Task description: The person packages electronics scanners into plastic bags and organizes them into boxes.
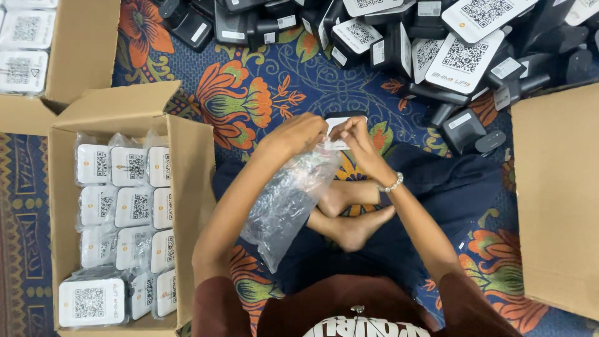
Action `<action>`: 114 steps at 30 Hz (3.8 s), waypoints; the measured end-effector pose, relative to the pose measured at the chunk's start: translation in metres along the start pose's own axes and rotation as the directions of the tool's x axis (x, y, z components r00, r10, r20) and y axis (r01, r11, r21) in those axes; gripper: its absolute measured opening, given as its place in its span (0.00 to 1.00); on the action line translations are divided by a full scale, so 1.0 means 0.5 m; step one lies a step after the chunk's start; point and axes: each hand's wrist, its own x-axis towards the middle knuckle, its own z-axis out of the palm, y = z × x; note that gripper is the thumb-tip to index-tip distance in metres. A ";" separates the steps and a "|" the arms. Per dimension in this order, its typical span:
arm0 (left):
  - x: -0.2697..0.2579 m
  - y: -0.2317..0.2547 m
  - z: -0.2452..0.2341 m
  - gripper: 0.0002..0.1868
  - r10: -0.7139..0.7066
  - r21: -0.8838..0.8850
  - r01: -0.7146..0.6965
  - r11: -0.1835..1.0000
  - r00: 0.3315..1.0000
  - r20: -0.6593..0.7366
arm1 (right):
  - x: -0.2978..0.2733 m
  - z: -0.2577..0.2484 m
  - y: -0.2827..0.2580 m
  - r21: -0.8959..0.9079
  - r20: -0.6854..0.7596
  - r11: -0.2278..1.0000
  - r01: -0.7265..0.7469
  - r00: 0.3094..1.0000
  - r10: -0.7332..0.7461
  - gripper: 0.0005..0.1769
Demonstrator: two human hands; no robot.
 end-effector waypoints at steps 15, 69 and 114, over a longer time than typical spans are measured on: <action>-0.053 0.017 -0.015 0.10 0.053 0.187 -0.047 0.981 0.998 -0.027 | 0.077 -0.096 0.063 -0.926 -0.009 0.375 -0.030 0.998 0.060 0.26; -0.051 0.190 0.142 0.11 0.153 0.286 -0.111 0.952 0.980 -0.126 | -0.132 -0.085 0.124 0.576 -0.323 0.710 -0.405 0.685 0.653 0.26; -0.048 0.301 0.228 0.25 0.078 -0.030 -0.100 0.995 0.908 -0.411 | -0.320 -0.038 0.221 0.669 -0.170 0.641 -0.376 0.762 0.625 0.21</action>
